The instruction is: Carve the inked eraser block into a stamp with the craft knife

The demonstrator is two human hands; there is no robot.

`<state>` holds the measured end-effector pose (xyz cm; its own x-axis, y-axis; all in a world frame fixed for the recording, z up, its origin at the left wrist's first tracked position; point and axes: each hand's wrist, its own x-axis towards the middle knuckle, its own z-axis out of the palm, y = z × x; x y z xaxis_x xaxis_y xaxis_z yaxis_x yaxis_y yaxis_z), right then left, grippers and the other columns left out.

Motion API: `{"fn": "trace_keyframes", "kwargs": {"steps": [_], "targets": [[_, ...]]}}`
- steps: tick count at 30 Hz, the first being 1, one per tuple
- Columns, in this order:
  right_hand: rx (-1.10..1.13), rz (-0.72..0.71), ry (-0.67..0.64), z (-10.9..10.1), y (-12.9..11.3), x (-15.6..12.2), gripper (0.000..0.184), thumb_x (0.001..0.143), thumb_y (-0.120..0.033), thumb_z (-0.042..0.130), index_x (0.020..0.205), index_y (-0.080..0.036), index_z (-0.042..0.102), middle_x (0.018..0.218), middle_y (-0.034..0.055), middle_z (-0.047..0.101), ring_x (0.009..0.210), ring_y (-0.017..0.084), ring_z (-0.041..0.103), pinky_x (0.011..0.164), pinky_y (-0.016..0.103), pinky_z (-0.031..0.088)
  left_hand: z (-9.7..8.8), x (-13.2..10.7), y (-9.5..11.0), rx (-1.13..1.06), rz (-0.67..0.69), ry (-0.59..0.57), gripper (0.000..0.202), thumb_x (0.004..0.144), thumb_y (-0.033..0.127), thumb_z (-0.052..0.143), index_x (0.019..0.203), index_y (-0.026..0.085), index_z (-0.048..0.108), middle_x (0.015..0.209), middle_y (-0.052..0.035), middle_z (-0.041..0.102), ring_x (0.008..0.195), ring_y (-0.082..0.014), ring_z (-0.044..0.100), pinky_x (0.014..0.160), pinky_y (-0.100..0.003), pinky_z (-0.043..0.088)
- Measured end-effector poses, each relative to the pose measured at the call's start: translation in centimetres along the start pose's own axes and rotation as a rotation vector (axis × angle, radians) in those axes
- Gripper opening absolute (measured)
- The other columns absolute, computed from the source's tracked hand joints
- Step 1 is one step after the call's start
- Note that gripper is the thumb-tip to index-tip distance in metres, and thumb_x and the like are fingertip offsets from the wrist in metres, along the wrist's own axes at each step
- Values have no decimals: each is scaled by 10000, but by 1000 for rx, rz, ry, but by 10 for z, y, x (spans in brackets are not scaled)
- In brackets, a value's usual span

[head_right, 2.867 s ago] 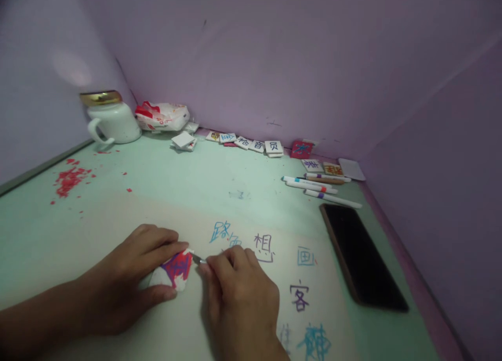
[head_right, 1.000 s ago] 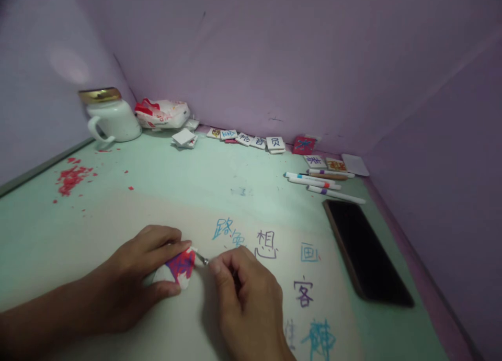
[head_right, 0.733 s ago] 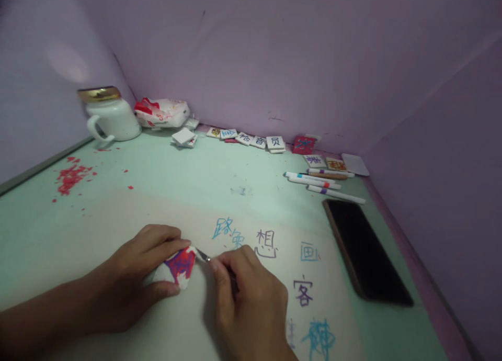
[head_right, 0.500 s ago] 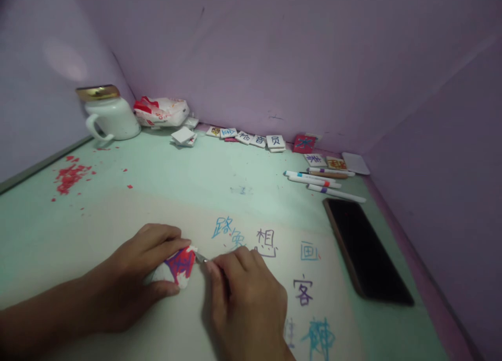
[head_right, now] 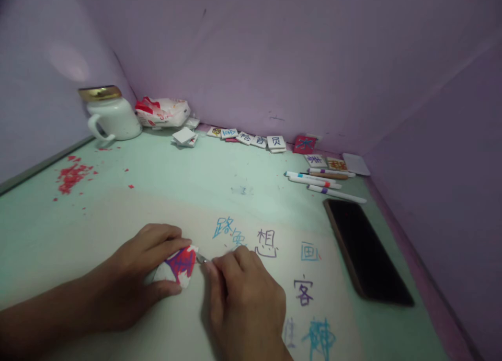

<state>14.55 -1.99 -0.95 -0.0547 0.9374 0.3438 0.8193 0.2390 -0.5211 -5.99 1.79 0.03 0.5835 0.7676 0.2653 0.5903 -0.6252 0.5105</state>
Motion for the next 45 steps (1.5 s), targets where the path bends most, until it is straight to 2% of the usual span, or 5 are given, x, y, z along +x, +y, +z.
{"fn": "trace_keyframes", "kwargs": {"steps": [12, 21, 25, 29, 45], "targets": [[-17, -103, -21, -6, 9, 6, 226, 902, -297, 533, 727, -232, 659, 664, -16, 578, 553, 123, 521, 493, 241, 298, 2, -3, -5, -14, 44, -45, 316, 920, 302, 529, 1212, 182, 534, 1104, -123, 555, 982, -287, 525, 855, -455, 465], [126, -98, -123, -17, 12, 15, 210, 870, -284, 551, 704, -227, 667, 655, -17, 606, 548, 132, 563, 504, 251, 342, 2, -2, -6, -16, 78, -57, 339, 912, 222, 510, 1249, 184, 500, 1145, -124, 532, 1017, -293, 511, 881, -466, 440], [170, -35, -94, -15, 14, 14, 195, 855, -303, 562, 704, -233, 663, 634, -26, 597, 535, 133, 565, 510, 254, 368, 2, -3, -10, -15, 101, -72, 358, 927, 236, 509, 1280, 187, 475, 1162, -126, 522, 1032, -287, 502, 896, -450, 447], [97, -9, -32, -9, 15, 11, 208, 866, -332, 553, 718, -252, 676, 646, -29, 604, 536, 138, 572, 507, 258, 351, 2, -3, -13, -13, 110, -80, 376, 925, 236, 512, 1295, 186, 467, 1171, -134, 523, 1037, -286, 497, 899, -443, 449], [123, -133, -83, -14, 16, 15, 200, 864, -299, 568, 698, -229, 655, 624, -19, 589, 528, 140, 566, 493, 252, 354, -8, 4, -7, -28, 192, -161, 467, 902, 127, 399, 1362, 208, 382, 1300, -146, 500, 1047, -289, 486, 914, -494, 395]]}}
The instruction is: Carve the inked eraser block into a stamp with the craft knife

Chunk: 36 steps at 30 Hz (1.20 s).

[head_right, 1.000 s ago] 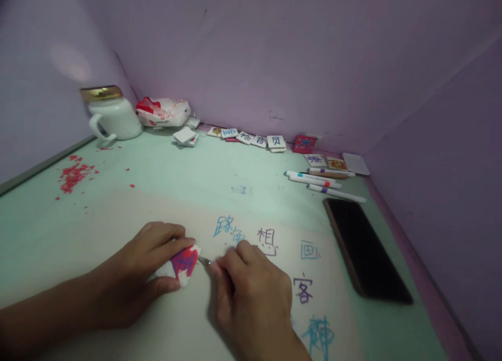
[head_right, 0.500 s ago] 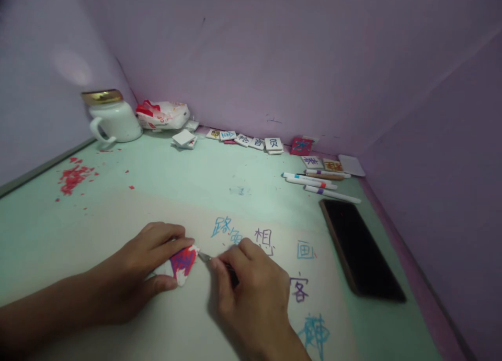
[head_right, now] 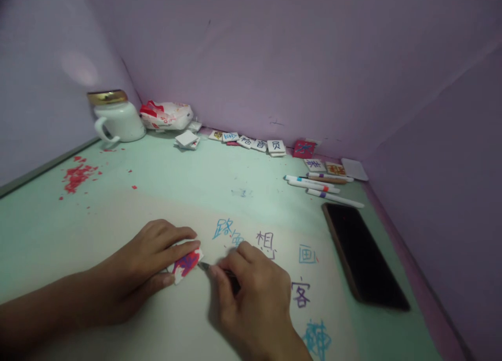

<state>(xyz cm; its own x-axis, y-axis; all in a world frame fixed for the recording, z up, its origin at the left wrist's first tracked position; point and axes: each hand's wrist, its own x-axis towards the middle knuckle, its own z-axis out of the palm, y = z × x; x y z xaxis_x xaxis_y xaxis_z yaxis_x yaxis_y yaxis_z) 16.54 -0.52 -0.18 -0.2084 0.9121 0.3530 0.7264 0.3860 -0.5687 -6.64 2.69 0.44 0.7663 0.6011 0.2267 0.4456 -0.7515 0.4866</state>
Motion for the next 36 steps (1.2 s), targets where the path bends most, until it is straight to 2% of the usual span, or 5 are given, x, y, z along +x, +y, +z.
{"fn": "trace_keyframes", "kwargs": {"steps": [9, 16, 22, 27, 36], "targets": [[84, -13, -153, -8, 9, 2, 221, 895, -350, 543, 745, -226, 646, 681, -11, 616, 587, 138, 567, 554, 256, 393, 4, -3, -2, 70, 23, 86, 503, 831, 69, 411, 1316, 203, 434, 1374, -151, 463, 1183, -305, 443, 973, -498, 358], [27, 214, -27, -16, -4, -1, 251, 886, -474, 533, 865, -257, 656, 612, -43, 641, 506, 130, 554, 491, 237, 371, 7, -2, 3, 49, -100, 121, 510, 774, 298, 657, 1241, 131, 538, 1188, -155, 571, 1100, -322, 499, 981, -497, 345], [431, 168, -38, -23, 1, -2, 143, 938, -323, 535, 900, -276, 664, 720, -15, 650, 589, 113, 579, 553, 201, 461, -1, 1, 5, 63, -117, 54, 372, 796, 189, 607, 1166, 167, 579, 1142, -112, 624, 1041, -290, 536, 958, -454, 368], [908, 380, -72, -28, 15, 0, 197, 813, -304, 694, 1004, -295, 744, 891, 62, 739, 700, 199, 686, 636, 331, 563, 1, -1, 4, 34, -103, 71, 346, 798, 165, 596, 1144, 169, 581, 1103, -103, 635, 1012, -278, 547, 954, -454, 374], [922, 451, 35, 2, 18, -8, 177, 776, -257, 707, 940, -244, 772, 886, 65, 730, 734, 217, 700, 685, 353, 579, 5, 2, 8, 152, 28, 263, 161, 900, 180, 513, 1005, 184, 634, 959, -97, 646, 858, -237, 533, 861, -435, 403]]}}
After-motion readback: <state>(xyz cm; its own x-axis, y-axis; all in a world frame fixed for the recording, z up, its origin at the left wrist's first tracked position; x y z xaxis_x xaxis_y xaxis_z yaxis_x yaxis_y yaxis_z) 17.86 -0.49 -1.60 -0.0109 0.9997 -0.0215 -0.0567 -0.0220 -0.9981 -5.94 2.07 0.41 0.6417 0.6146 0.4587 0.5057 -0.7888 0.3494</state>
